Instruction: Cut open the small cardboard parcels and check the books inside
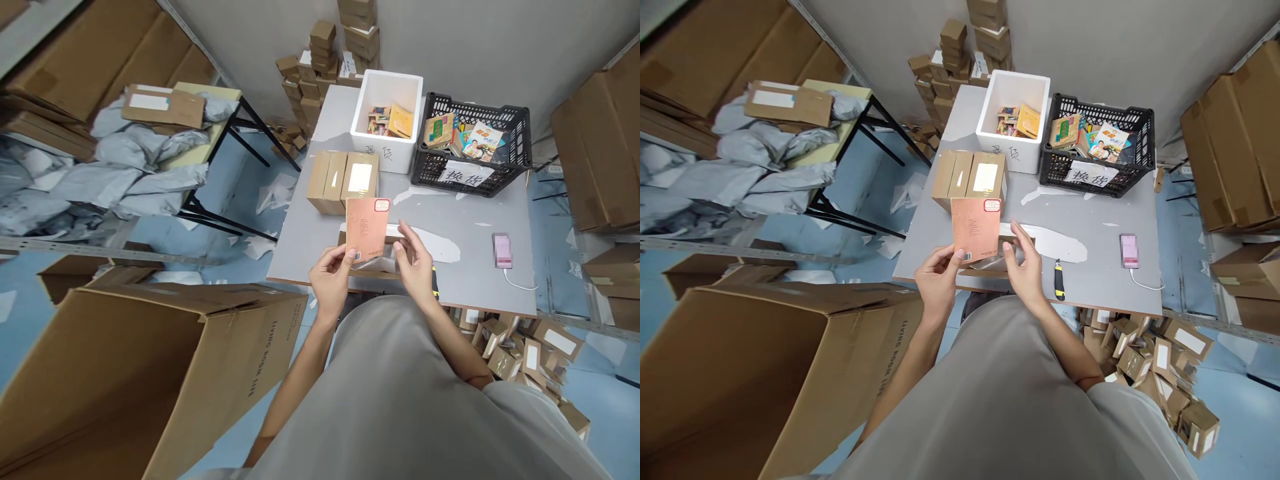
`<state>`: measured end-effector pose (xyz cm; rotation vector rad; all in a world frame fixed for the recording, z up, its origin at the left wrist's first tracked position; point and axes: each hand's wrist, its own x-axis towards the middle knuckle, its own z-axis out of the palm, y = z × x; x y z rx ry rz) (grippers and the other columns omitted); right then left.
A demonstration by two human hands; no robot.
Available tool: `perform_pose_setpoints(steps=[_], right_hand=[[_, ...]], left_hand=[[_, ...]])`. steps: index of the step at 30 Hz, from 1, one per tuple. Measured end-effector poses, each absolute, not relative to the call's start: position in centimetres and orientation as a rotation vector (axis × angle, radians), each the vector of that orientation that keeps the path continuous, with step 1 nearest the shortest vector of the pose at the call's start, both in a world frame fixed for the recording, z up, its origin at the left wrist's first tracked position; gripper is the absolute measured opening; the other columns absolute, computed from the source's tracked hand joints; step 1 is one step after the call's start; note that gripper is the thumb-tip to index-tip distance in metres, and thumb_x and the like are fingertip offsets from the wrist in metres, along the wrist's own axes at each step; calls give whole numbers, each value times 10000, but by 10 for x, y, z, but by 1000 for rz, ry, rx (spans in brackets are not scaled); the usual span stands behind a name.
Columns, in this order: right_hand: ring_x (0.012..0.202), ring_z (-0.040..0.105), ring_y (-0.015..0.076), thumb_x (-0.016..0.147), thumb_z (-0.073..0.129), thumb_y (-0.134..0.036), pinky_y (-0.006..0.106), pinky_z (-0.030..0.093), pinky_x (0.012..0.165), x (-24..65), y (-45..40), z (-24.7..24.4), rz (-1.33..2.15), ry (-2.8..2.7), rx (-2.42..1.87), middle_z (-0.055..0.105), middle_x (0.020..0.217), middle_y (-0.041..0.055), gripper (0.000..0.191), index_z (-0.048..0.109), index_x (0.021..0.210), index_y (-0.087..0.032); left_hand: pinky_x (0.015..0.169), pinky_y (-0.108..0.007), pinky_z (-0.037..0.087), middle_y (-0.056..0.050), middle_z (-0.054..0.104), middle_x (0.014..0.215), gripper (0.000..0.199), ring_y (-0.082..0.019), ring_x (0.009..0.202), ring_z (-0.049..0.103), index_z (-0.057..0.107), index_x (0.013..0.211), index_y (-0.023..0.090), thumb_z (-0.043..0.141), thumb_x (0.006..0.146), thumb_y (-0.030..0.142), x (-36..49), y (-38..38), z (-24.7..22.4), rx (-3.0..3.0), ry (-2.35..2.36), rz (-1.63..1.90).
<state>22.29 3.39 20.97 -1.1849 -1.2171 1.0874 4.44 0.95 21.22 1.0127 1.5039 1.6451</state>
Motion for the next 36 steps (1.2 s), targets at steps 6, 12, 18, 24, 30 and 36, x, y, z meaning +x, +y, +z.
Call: perform_pose_setpoints(steps=[6,12,18,24,30,36], right_hand=[[1350,766,294,1013,791,-641,411,656,1144,199,16,229,1245,-1323,-1067,769,1534,101,637,751,1536,-281],[1042,833,274,1003,732,-737,406,713,970,199,26,208,1353,-1150,-1099,877,1174,71,629,840,1371,-238],[1160,829,313,940,778,-784,446,693,1027,218,38,200,1361,-1104,-1138,893,1173,99,642,890,1240,-227],[1148,835,318,941,782,-774,464,696,1020,225,37,201,1374,-1118,-1140,896,1178,95,620,895,1224,-234],[1117,831,295,968,735,-777,441,698,996,224,44,189,1355,-1151,-1188,888,1209,98,638,866,1277,-235],[1520,658,306,1077,694,-600,506,550,1284,220,32,210,1000,-1241,-1212,711,1614,138,547,758,1506,-266]], left_hand=[[770,-288,614,-37,806,946,105,-166,858,752,906,1095,263,839,1019,287,63,-2,222,1578,1571,1694],[856,-326,669,-51,803,1065,209,-182,944,769,880,1222,273,823,1025,314,68,1,222,1649,1512,1473],[882,-330,665,-90,801,1205,452,-195,1002,761,841,1332,245,880,968,511,33,17,220,1316,1547,1472],[766,-317,628,-102,854,1022,548,-206,848,748,906,1028,216,991,773,693,12,23,213,869,1328,1189],[679,-289,591,-92,866,985,544,-204,820,747,890,921,212,1053,669,666,28,19,208,743,1308,1270],[769,-324,630,-79,850,948,503,-212,842,748,890,936,210,1003,762,668,35,21,217,859,1421,1413]])
